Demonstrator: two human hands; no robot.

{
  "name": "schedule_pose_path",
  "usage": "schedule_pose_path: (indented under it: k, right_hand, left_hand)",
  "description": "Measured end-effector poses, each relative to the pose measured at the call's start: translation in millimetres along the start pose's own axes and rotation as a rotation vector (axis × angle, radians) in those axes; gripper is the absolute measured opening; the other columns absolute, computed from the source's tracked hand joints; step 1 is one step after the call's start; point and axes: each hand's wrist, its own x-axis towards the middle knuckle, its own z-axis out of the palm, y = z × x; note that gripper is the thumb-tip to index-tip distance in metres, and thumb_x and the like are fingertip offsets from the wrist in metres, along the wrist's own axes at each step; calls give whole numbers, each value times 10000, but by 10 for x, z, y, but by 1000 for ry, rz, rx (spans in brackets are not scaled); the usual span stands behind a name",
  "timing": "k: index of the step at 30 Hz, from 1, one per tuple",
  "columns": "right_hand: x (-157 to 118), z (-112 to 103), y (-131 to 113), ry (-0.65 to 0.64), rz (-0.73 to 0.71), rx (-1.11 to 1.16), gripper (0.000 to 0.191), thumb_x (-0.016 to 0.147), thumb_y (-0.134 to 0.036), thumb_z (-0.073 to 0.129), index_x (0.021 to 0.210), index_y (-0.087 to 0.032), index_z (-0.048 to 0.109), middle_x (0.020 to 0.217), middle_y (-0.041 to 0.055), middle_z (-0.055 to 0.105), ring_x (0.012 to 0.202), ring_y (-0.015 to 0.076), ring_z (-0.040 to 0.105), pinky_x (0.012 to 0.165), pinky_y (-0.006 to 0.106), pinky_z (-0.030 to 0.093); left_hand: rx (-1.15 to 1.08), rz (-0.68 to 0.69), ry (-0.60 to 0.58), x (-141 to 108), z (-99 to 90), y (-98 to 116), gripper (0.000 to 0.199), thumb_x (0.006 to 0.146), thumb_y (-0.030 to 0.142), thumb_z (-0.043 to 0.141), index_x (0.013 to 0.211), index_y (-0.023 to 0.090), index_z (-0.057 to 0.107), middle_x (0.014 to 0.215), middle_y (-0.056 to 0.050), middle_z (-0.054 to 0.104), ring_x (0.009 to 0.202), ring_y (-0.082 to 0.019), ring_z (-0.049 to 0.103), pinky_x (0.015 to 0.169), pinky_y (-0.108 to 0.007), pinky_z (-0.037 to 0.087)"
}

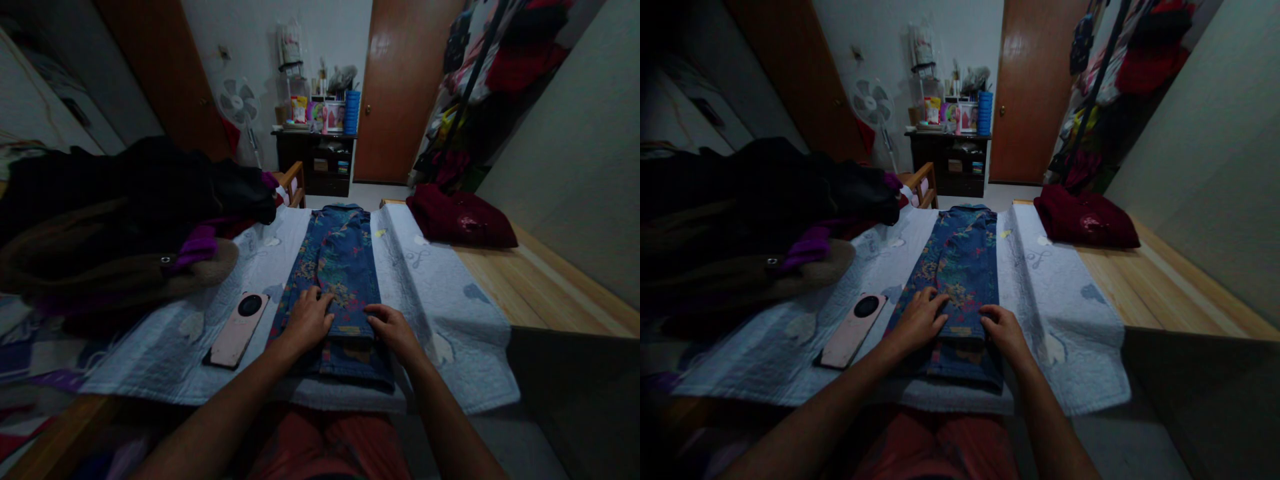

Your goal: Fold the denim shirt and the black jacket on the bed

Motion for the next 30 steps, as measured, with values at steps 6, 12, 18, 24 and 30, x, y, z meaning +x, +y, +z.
schedule_pose_path:
  k: [6,12,18,24,30]
  right_hand:
    - [-20,-13,-58,86,-96,47,271,704,-344,677,945,-224,712,960,36,725,903,226,652,853,371,500]
    - [-12,-74,75,82,-94,-103,225,700,-281,626,901,-231,712,913,31,721,876,223,645,819,352,495]
    - [2,-121,130,-30,-113,-371,267,713,-218,562,945,-210,695,767,5,662,703,174,583,682,288,449]
    - [-47,-145,-34,-91,-128,-235,270,730,-245,570,977,-233,680,661,-33,554,606,139,494,575,246,376]
    - [-17,-225,38,-136,-107,-407,298,696,-184,572,969,-226,683,661,-20,594,600,147,515,564,246,355]
  left_hand:
    - [-37,316,-2,52,56,125,338,890,229,496,1218,246,578,1442,-57,457,1389,-227,303,1145,-451,233]
    - [-32,324,-170,33,173,88,405,886,380,530,1267,243,554,1435,-86,469,1396,-252,299,1152,-494,179]
    - [50,314,-314,54,136,96,467,801,372,616,1248,247,565,1442,-95,450,1385,-295,307,1123,-491,233]
    - [55,281,-187,273,79,248,287,862,316,522,1112,216,623,1175,-110,619,1173,-264,518,1008,-414,391]
    - [89,295,-187,354,214,191,511,807,339,602,1293,201,523,1441,-134,441,1362,-316,337,1118,-502,246]
